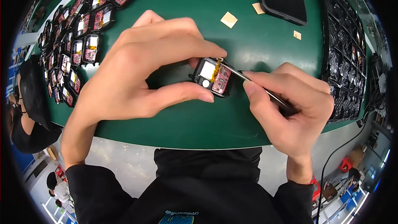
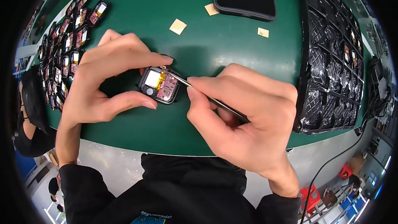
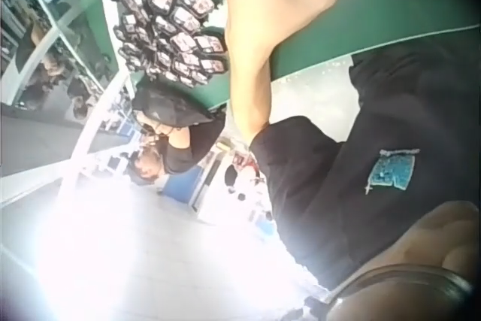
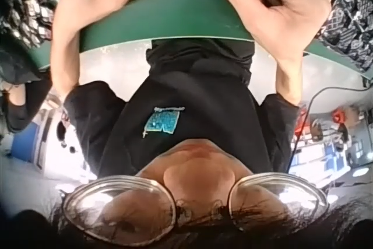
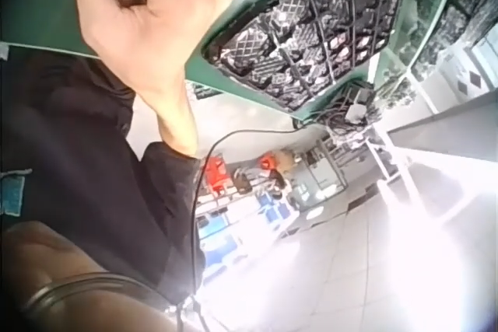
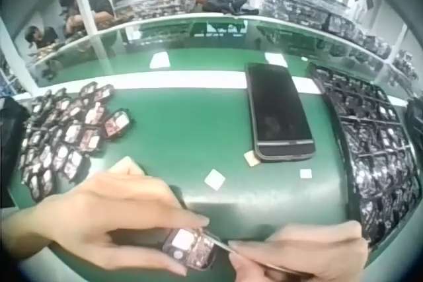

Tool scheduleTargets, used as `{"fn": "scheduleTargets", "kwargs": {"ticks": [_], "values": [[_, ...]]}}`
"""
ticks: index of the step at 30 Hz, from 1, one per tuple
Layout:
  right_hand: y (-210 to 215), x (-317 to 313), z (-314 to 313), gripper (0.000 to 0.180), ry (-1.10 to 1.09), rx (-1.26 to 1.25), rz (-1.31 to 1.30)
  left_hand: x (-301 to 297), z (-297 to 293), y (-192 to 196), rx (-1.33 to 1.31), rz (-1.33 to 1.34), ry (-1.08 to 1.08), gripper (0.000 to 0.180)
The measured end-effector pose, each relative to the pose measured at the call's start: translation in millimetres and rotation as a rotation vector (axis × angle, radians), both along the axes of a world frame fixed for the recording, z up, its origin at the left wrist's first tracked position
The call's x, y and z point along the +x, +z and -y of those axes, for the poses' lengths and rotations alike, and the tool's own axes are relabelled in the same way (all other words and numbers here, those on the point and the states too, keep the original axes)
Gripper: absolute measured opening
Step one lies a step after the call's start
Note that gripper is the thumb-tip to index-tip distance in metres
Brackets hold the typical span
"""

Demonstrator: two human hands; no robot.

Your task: The recorder is using tweezers to assemble small electronic components into casings on a green workbench.

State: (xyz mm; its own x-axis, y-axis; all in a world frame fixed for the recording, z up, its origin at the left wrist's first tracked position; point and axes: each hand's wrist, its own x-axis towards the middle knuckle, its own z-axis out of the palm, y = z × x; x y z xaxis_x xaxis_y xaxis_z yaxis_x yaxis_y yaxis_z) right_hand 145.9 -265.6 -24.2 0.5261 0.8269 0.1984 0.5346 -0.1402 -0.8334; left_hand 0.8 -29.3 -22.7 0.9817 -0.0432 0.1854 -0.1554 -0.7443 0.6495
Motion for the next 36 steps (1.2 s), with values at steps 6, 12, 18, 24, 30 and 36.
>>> {"fn": "scheduleTargets", "kwargs": {"ticks": [6,12,18,24,30,36], "values": [[-1.3,-0.1,-1.1,0.019,-0.011,0.028,0.008,1.8,-2.3,-0.1,0.015,0.015,-0.027,0.068],[-2.5,-0.7,1.6,0.028,-0.006,0.069,0.192,2.8,-1.8,0.3,0.005,0.019,0.02,0.068],[-14.4,-3.1,0.0,0.036,-0.008,0.174,0.28,3.9,-0.8,2.8,0.073,0.052,0.002,0.066],[-16.9,-4.0,-1.6,0.035,-0.016,0.184,0.307,3.3,-4.2,2.0,0.051,0.027,-0.007,0.067],[-1.7,0.2,1.2,0.026,0.043,0.058,0.092,2.9,-19.3,3.9,-0.013,-0.066,-0.073,0.072],[-0.8,2.1,3.1,0.022,0.059,0.036,0.043,4.9,-22.7,4.5,-0.047,-0.106,-0.12,0.072]]}}
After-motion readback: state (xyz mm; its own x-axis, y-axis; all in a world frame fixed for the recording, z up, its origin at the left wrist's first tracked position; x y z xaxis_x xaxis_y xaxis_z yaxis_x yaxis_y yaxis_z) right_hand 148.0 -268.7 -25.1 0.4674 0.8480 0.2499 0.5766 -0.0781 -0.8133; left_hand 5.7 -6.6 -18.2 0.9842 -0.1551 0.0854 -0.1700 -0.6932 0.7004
